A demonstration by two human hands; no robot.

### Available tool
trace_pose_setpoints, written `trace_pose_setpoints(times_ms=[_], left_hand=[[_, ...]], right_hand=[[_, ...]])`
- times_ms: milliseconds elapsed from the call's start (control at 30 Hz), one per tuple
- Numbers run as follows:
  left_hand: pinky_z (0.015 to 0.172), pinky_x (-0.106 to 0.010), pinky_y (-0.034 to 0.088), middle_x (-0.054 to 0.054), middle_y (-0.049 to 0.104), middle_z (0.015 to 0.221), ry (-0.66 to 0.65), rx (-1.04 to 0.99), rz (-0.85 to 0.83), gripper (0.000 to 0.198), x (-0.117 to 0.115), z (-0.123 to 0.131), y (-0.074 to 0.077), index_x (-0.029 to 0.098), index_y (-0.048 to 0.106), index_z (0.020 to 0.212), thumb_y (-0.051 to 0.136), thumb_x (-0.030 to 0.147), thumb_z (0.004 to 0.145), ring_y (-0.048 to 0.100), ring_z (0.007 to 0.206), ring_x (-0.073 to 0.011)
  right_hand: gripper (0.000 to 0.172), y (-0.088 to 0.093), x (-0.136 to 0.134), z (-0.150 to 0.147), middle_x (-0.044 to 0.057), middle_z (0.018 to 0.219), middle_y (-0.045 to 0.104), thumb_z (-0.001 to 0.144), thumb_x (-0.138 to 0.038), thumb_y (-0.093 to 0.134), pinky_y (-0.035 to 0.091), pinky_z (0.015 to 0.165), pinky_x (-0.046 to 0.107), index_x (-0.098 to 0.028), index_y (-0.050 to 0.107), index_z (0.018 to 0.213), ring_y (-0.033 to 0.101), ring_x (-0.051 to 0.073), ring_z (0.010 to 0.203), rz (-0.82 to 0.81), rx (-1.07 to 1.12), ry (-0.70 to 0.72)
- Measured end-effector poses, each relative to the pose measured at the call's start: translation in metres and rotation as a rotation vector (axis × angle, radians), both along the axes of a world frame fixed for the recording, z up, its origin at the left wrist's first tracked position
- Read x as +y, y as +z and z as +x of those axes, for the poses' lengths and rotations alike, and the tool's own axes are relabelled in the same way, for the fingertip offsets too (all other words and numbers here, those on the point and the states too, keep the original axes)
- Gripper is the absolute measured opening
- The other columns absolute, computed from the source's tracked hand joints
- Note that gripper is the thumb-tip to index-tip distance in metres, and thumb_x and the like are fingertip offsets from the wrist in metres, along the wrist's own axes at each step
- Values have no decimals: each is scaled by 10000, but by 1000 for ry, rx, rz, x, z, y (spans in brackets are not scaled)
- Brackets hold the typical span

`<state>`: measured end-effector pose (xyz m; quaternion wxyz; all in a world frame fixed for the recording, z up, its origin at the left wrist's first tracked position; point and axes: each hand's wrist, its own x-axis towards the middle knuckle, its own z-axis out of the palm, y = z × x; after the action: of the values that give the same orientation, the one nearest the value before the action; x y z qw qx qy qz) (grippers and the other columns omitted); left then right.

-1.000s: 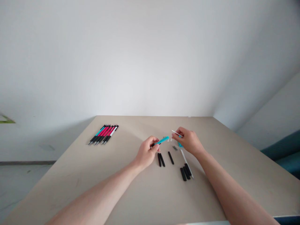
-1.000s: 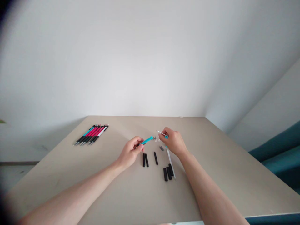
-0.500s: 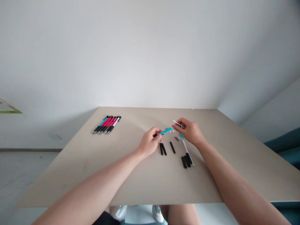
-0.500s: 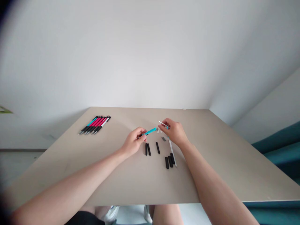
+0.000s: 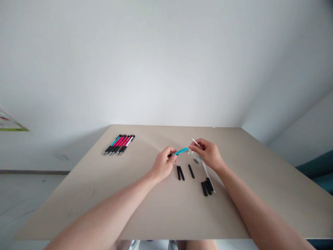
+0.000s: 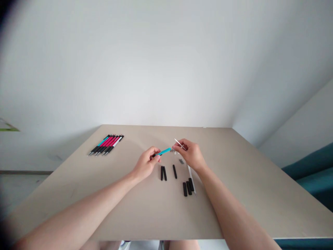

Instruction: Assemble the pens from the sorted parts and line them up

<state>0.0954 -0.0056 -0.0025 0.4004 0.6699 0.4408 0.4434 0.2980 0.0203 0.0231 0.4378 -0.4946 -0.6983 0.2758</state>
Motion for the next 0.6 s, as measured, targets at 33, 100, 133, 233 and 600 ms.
trace_pose_setpoints(times_ms=[33,100,133,233,600], left_hand=[[636,-230,372,24,578,703,0,1,9,74,0,0,-1,188,518,857,455,159,832,518,655,-126],[648,-232,375,23,579,706,7,10,22,79,0,0,-1,189,522,855,456,154,829,523,666,-129],[650,-232,376,23,580,706,11,16,26,82,0,0,-1,190,525,855,457,154,828,524,667,-130],[639,-228,373,24,585,703,15,36,25,91,0,0,-2,193,534,860,457,157,829,520,657,-130],[606,-222,359,32,580,671,52,42,9,86,-3,1,3,194,528,833,462,141,814,517,628,-131]], right_hand=[[334,1,-1,0,5,618,629,771,-506,632,349,488,229,-172,645,772,489,124,526,-2,10,15],[320,4,-3,-1,20,661,652,813,-485,593,379,528,235,-172,649,771,523,134,571,5,15,55],[314,6,-4,-1,26,684,662,833,-471,572,391,550,238,-174,650,772,536,138,594,12,12,76],[295,8,-6,-1,29,721,672,859,-438,550,413,596,244,-178,650,761,557,145,639,28,1,113],[238,1,-5,1,16,673,657,768,-419,667,429,566,248,-182,681,776,565,153,607,59,73,57]])
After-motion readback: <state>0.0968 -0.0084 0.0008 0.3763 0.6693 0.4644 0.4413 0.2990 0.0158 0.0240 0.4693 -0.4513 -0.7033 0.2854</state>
